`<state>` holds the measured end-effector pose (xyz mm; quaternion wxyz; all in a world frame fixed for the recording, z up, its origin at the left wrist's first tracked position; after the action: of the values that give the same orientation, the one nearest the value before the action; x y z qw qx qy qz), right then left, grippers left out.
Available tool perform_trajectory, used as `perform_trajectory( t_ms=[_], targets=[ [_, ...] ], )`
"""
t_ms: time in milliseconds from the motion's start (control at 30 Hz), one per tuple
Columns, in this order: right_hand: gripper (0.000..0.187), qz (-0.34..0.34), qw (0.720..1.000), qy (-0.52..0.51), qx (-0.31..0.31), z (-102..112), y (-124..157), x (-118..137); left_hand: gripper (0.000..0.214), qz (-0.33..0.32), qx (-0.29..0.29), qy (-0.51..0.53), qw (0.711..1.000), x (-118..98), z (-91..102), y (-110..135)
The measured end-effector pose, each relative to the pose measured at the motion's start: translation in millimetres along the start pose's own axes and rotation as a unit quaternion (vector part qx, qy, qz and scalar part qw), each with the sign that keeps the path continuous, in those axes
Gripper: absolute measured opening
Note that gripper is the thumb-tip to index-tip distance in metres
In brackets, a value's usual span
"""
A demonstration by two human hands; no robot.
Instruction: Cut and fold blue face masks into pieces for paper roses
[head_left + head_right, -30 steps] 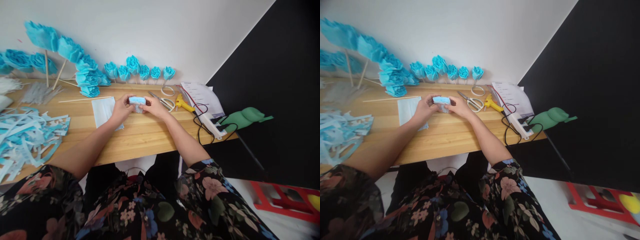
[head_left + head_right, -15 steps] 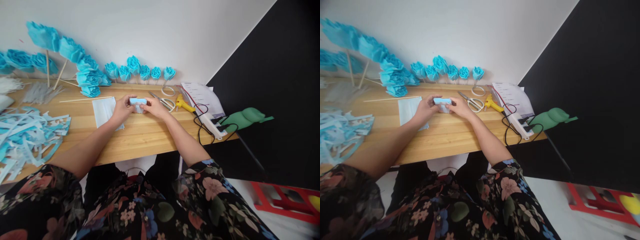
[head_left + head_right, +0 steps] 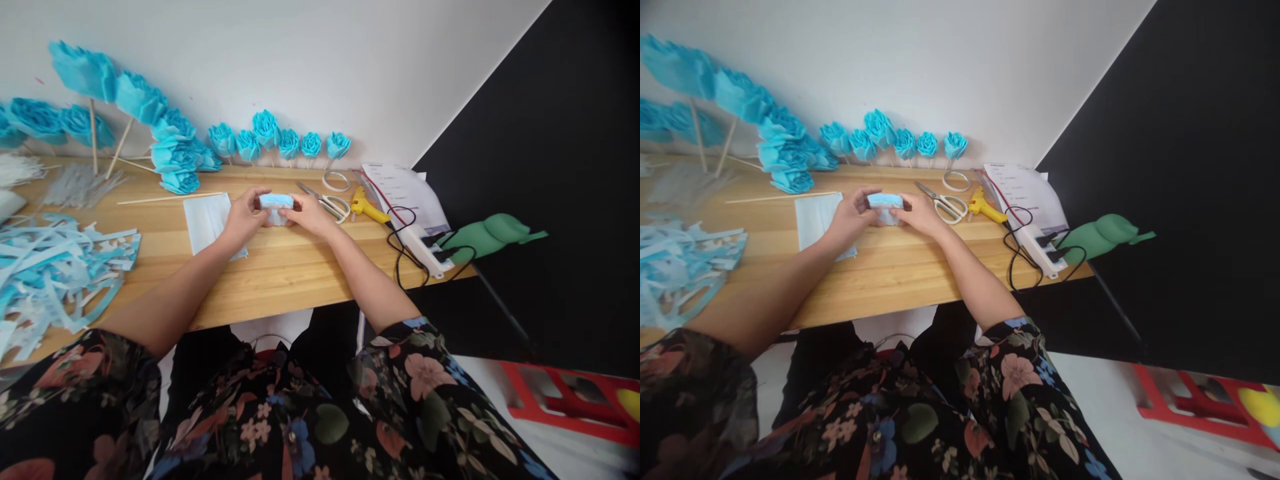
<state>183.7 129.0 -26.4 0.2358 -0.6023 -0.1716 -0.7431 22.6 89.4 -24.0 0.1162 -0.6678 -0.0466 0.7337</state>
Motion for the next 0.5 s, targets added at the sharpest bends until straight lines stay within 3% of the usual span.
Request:
perform_trajectory(
  t_ms=[233,500],
  targets=[
    [0.021,0.018,1.000,0.016,-0.006,-3,0,4,0.046,0.034,-0.008,0.065,0.997,3,0.0,2],
    [0.033,0.013,1.000,-0.016,0.008,-3,5,14,0.039,0.004,-0.001,0.087,0.996,-4,0.7,0]
  ],
)
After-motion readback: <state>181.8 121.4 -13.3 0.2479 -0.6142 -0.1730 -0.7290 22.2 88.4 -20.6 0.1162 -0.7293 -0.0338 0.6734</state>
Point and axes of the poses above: each hand's wrist, its own y-axis away from the middle knuckle, its own z-axis out of the back of the hand, x = y × z, the point moved 6 cm from there along -y, towards the middle knuckle, and after that the axes turned 6 degrees about x, right-handed, at the moved point
